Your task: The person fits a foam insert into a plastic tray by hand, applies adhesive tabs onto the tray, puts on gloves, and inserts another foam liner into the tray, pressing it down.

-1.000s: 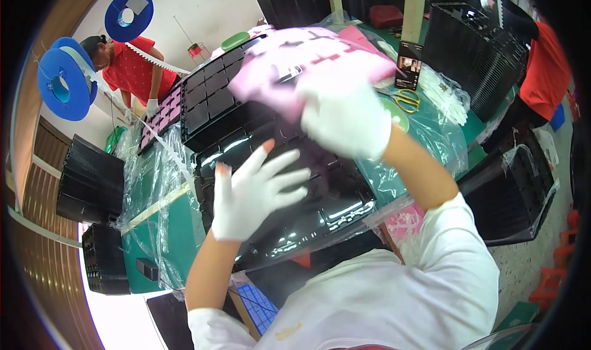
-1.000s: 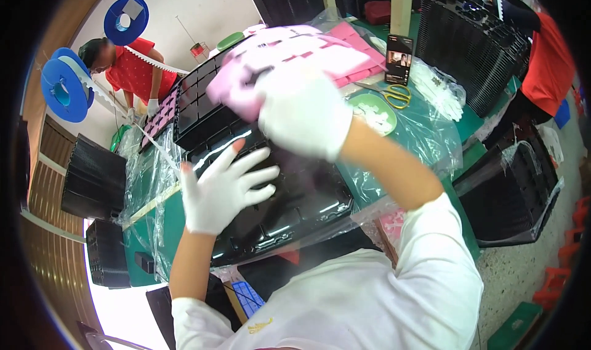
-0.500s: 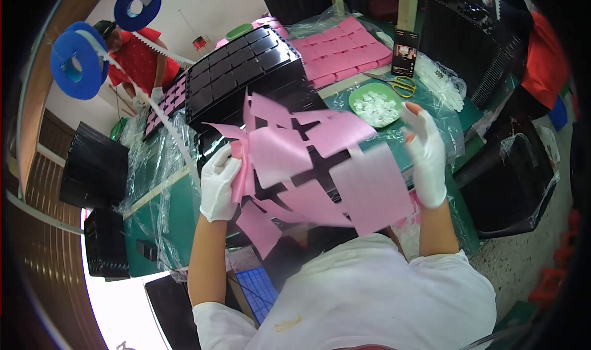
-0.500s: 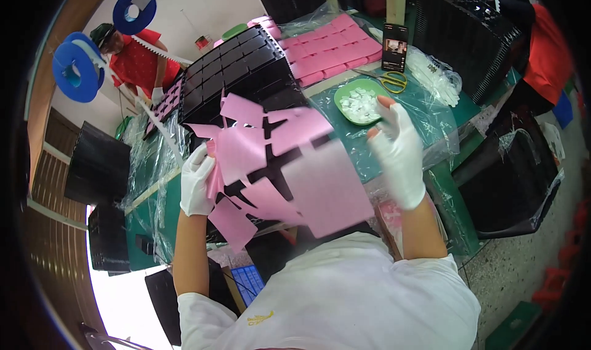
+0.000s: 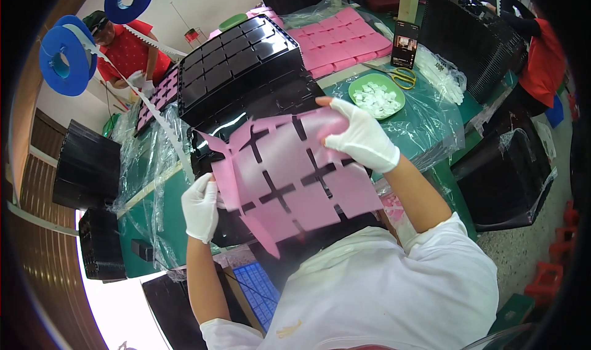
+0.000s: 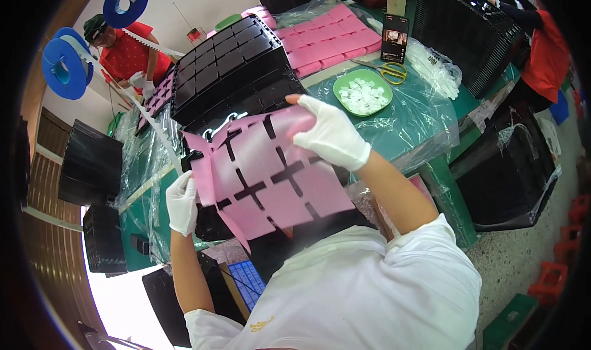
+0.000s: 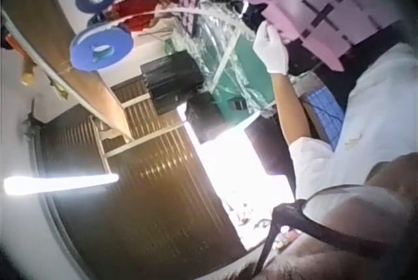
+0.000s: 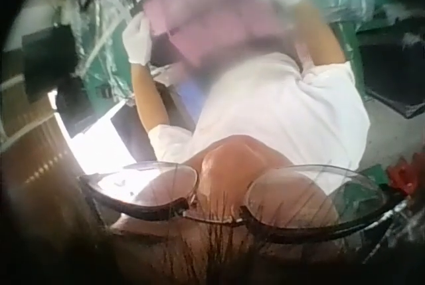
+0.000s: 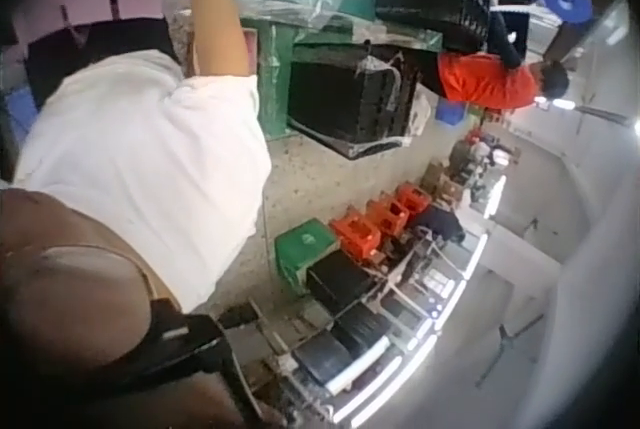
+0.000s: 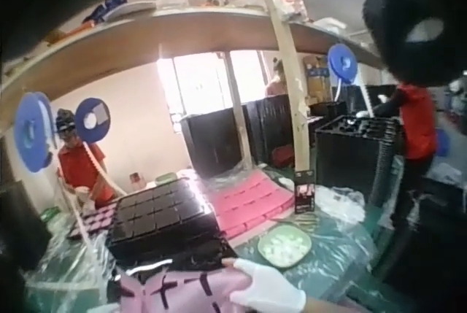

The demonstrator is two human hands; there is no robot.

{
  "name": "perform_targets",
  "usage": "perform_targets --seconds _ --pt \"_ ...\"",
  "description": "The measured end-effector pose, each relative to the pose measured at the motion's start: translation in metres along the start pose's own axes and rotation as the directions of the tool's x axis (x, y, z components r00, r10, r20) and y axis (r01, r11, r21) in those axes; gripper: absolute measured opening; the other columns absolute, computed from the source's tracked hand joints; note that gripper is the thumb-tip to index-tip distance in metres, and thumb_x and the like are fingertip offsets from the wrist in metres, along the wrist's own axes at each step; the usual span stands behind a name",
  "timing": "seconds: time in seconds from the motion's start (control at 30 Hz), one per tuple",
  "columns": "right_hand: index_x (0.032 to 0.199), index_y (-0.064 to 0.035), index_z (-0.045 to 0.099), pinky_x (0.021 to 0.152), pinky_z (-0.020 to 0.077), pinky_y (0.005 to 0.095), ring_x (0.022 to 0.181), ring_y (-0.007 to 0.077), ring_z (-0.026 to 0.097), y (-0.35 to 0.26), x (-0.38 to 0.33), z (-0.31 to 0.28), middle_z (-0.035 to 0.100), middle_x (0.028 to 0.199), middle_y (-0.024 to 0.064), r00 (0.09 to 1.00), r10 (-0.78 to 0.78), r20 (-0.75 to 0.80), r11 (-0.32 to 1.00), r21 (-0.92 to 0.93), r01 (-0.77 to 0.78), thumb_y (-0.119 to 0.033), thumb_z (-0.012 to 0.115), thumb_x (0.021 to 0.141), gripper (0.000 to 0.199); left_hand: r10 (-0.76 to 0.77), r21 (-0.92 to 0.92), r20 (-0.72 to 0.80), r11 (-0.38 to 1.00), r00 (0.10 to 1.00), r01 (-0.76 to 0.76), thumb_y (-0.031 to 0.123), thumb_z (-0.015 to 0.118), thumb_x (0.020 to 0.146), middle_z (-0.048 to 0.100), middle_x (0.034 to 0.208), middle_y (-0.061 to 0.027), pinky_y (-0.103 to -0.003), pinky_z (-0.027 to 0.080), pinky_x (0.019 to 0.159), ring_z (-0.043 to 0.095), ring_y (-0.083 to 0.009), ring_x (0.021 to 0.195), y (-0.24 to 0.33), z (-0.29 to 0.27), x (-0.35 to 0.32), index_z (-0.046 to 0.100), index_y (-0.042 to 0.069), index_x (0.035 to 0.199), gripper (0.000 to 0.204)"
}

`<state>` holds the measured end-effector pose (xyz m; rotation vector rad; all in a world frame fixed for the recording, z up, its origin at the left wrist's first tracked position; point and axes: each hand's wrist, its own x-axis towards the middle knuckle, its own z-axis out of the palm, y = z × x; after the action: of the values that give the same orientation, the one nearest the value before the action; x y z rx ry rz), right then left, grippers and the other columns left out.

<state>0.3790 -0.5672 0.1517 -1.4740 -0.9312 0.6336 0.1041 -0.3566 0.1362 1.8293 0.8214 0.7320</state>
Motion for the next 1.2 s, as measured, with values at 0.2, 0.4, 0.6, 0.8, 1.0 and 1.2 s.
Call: perform_targets --seconds 0.2,0.4,0.6,0.8,1.0,1.2 --pt "0.142 -0.0091 0.046 0.064 0.0539 0.0247 0.063 0.0106 0.065 -0.005 0.032 0.001 0.072 0.086 0.0065 0.994 -0.076 0.084 0.987 -0.133 0.087 -0.001 0.059 0.077 0.066 -0.032 -0.065 0.061 0.997 0.998 0.036 0.031 0.048 0.103 0.069 0.089 -0.0049 -0.022 0.051 0.066 0.065 -0.0101 0.075 -0.033 -0.018 0.033 0.062 -0.003 0.117 0.039" --pt "0.141 -0.0097 0.048 0.065 0.0541 0.0261 0.065 0.0120 0.066 0.002 0.050 0.008 0.071 0.080 0.0069 0.989 -0.089 0.118 0.923 -0.364 0.126 -0.001 0.057 0.077 0.065 -0.112 -0.286 0.174 0.945 0.978 0.159 0.025 0.063 0.094 0.064 0.106 -0.0047 -0.024 0.050 0.077 0.062 -0.0101 0.090 -0.017 0.006 0.042 0.055 -0.004 0.128 0.045" --pt "0.137 -0.0084 0.052 0.064 0.0545 0.0276 0.068 0.0121 0.067 -0.021 0.066 -0.001 0.071 0.084 0.0072 0.986 0.073 0.150 0.891 -0.454 0.004 -0.004 0.058 0.078 0.060 -0.098 0.167 0.022 0.982 0.995 0.093 0.007 0.064 0.082 0.064 0.084 -0.0012 -0.022 0.047 0.065 0.057 -0.0064 0.074 0.029 0.006 0.052 0.065 -0.007 0.109 0.030" --pt "0.130 0.0012 0.058 0.080 0.0522 0.0234 0.082 0.0116 0.068 -0.071 0.028 -0.015 0.068 0.112 0.0103 0.906 -0.424 0.012 0.888 -0.193 0.418 0.009 0.060 0.068 0.063 0.240 -0.121 -0.307 0.950 0.921 -0.288 0.013 0.054 0.094 0.064 0.114 -0.0127 -0.027 0.047 0.091 0.062 -0.0179 0.103 0.066 -0.065 -0.024 0.052 -0.006 0.125 0.036" --pt "0.134 -0.0085 0.057 0.062 0.0544 0.0240 0.063 0.0074 0.065 -0.044 0.045 -0.003 0.072 0.084 0.0045 1.000 -0.001 0.016 0.999 -0.032 0.002 0.002 0.059 0.078 0.057 0.090 0.173 -0.234 0.984 0.968 -0.050 0.011 0.059 0.095 0.062 0.086 -0.0029 -0.020 0.040 0.068 0.052 -0.0064 0.075 0.046 -0.044 0.012 0.063 -0.006 0.105 0.019" --pt "0.136 -0.0126 0.054 0.056 0.0544 0.0288 0.057 0.0146 0.066 0.023 0.074 0.009 0.071 0.081 0.0095 0.994 -0.023 0.109 0.914 -0.401 0.065 -0.006 0.059 0.083 0.054 0.057 0.236 -0.150 0.971 0.987 -0.020 0.009 0.065 0.092 0.056 0.073 0.0038 -0.019 0.036 0.058 0.046 -0.0033 0.066 -0.044 -0.016 0.049 0.067 -0.004 0.098 0.015"
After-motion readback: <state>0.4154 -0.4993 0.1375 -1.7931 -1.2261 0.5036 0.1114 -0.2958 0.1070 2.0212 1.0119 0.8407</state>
